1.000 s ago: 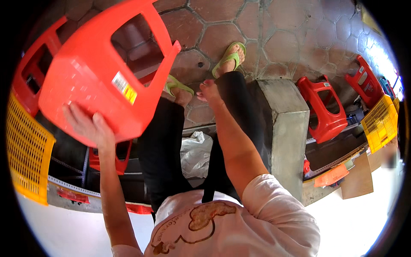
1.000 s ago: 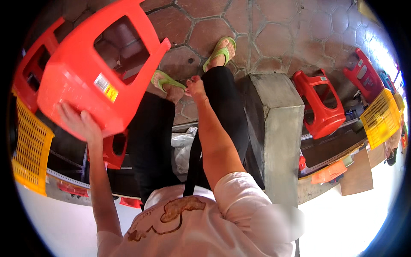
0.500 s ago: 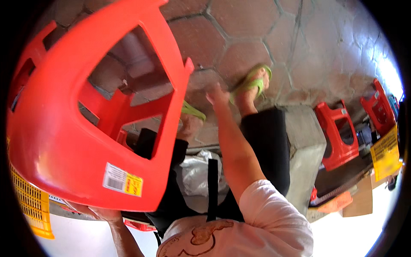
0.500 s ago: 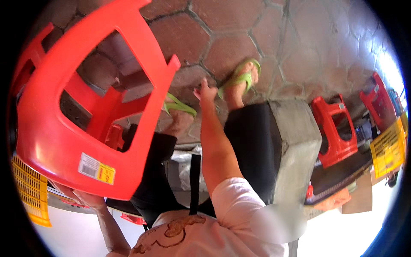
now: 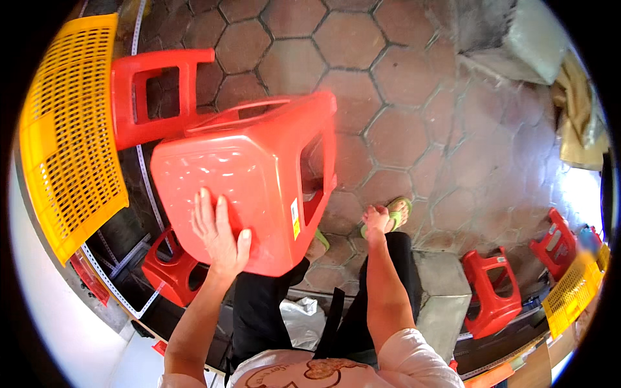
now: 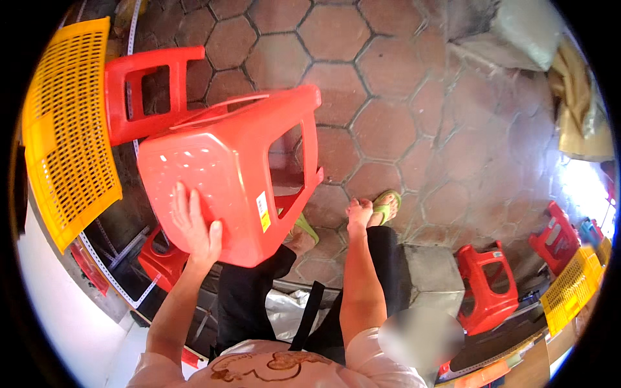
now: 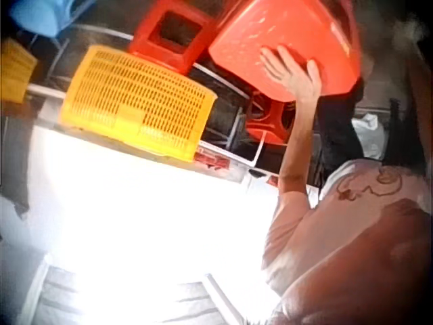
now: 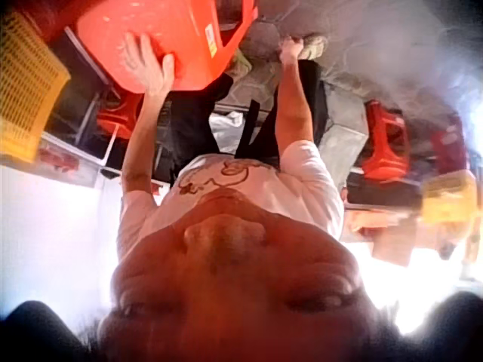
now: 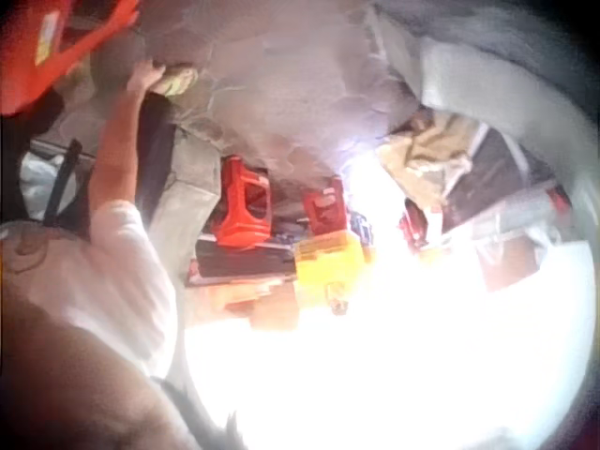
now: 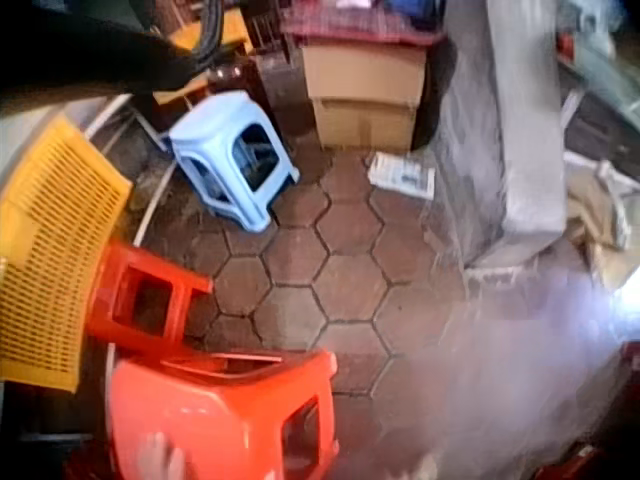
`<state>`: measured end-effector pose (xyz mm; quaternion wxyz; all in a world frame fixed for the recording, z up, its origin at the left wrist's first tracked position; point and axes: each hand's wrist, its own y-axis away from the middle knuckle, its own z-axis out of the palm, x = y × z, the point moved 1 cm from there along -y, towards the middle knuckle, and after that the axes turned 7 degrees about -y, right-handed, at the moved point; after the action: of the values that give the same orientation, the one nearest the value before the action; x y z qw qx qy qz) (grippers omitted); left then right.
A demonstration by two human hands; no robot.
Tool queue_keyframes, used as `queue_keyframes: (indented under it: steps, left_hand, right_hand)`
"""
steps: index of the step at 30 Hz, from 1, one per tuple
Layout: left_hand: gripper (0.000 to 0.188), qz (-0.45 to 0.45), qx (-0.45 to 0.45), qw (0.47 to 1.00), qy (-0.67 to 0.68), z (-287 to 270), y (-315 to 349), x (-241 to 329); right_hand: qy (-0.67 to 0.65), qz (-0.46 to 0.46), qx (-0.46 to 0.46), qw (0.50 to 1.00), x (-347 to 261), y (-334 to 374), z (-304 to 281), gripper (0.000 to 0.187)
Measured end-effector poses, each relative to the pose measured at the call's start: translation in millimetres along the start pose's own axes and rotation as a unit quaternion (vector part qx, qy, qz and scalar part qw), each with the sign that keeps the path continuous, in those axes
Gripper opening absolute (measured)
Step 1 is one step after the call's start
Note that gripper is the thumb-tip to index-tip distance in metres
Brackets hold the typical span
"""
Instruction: The person sorts cylindrical metal parts and black plastic caps from a clear container into separate bowls and baskets on a wooden table. They also move a red stool to adjust the workspace.
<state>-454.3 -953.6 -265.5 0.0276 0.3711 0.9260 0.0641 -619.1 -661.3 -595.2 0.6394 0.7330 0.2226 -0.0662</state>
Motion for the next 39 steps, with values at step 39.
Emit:
queue_keyframes:
  steps: [39]
  left_hand:
    - [0.028, -0.166, 0.001, 0.869, 0.466, -287.4, 250.4, 14.1]
  right_hand:
    - [0.479, -0.201, -0.522, 0.677, -179.4, 598.2, 19.4, 0.034]
